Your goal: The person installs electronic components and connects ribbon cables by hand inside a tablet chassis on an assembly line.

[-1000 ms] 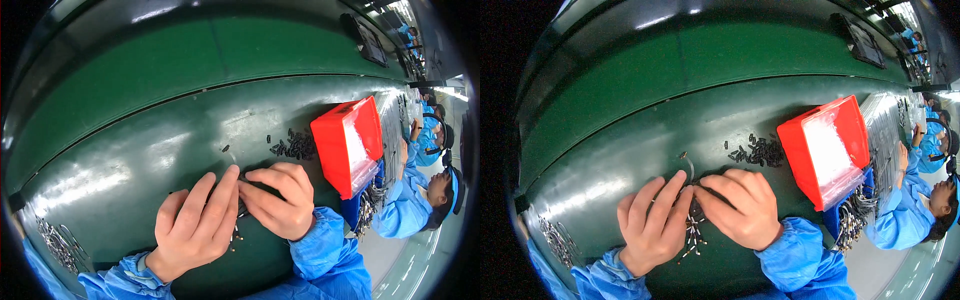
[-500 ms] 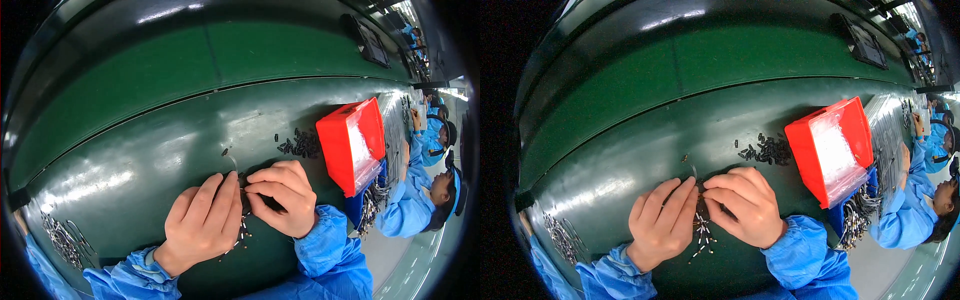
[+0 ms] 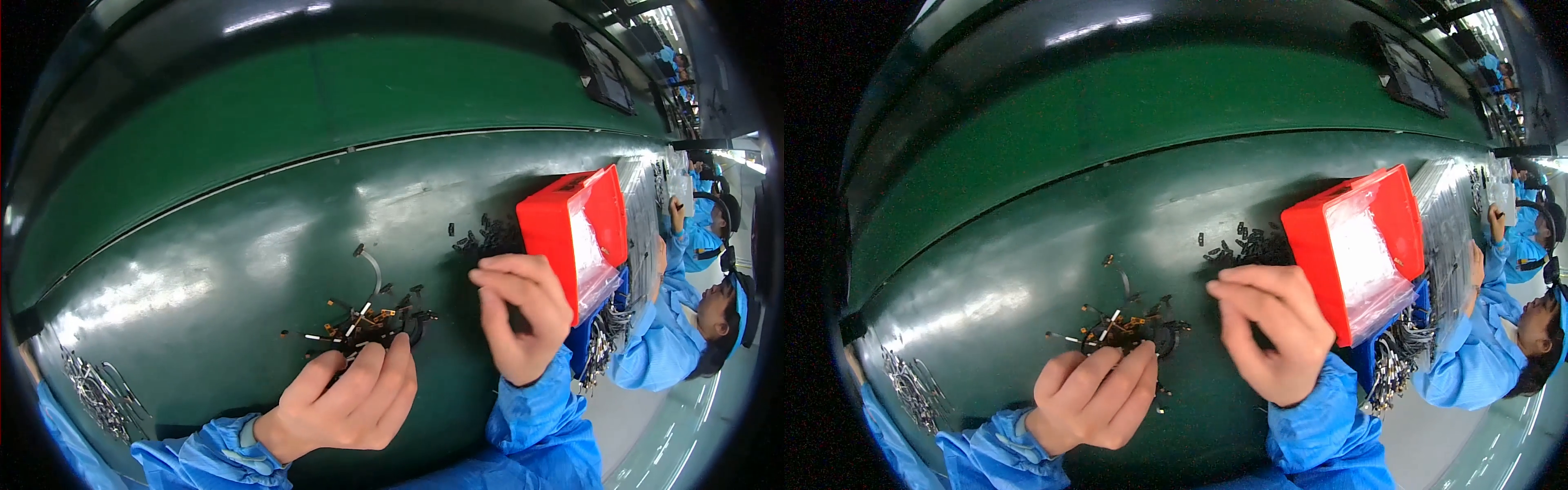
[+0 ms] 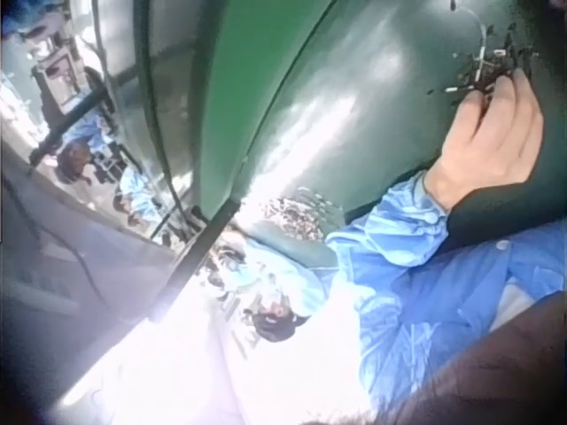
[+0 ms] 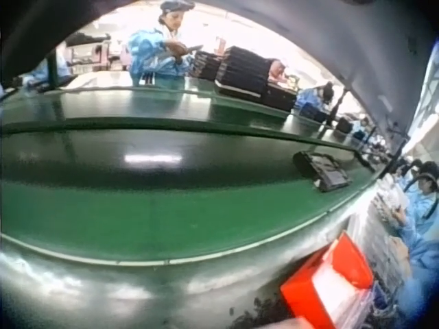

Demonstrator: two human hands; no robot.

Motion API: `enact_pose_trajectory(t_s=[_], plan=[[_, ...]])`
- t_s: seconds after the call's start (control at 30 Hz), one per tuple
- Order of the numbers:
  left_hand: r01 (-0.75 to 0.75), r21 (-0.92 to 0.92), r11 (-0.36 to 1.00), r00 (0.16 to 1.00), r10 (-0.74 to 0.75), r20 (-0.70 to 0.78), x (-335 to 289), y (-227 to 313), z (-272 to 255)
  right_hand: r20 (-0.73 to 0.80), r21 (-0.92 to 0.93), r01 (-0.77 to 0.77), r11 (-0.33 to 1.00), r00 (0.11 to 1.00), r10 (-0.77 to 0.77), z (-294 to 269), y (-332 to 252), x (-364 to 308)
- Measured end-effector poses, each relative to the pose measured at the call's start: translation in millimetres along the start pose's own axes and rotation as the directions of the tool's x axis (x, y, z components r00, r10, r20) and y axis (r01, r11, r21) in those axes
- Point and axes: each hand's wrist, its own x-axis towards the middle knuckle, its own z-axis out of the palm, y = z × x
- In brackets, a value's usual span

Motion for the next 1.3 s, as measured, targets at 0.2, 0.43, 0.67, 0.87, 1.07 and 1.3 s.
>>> enact_pose_trajectory(t_s=[0.2, 0.43, 0.67, 0.87, 1.07, 1.3], plan=[[0.003, 0.015, 1.0, 0.999, -0.004, 0.049, 1.4, 1.6, 3.6, -0.006, -0.118, -0.057, 0.991, 0.998, 0.057, -11.8, 7.5, -2.4], [-0.013, 0.027, 1.0, 1.0, 0.012, 0.003, 2.7, -1.0, 10.5, 0.037, -0.189, 0.001, 0.982, 0.999, 0.006, -1.9, 19.5, -2.4], [-0.009, -0.001, 1.0, 0.999, 0.009, 0.038, 1.3, 1.1, 6.3, 0.06, -0.203, 0.038, 0.978, 0.998, -0.027, 3.4, 23.5, -4.0], [-0.01, -0.01, 1.0, 0.999, 0.01, 0.041, 0.1, 1.5, 4.1, 0.117, -0.14, 0.102, 0.985, 0.989, -0.086, -2.0, 24.9, -1.8], [-0.005, -0.014, 1.0, 0.999, 0.006, 0.034, -1.1, 0.5, 4.9, 0.093, -0.088, 0.043, 0.995, 0.995, -0.035, -2.4, 17.8, -3.2], [0.006, -0.023, 1.0, 0.999, -0.005, 0.042, 1.9, 0.7, 7.5, 0.035, -0.126, -0.022, 0.992, 0.999, 0.027, 11.6, 8.2, -4.5]])
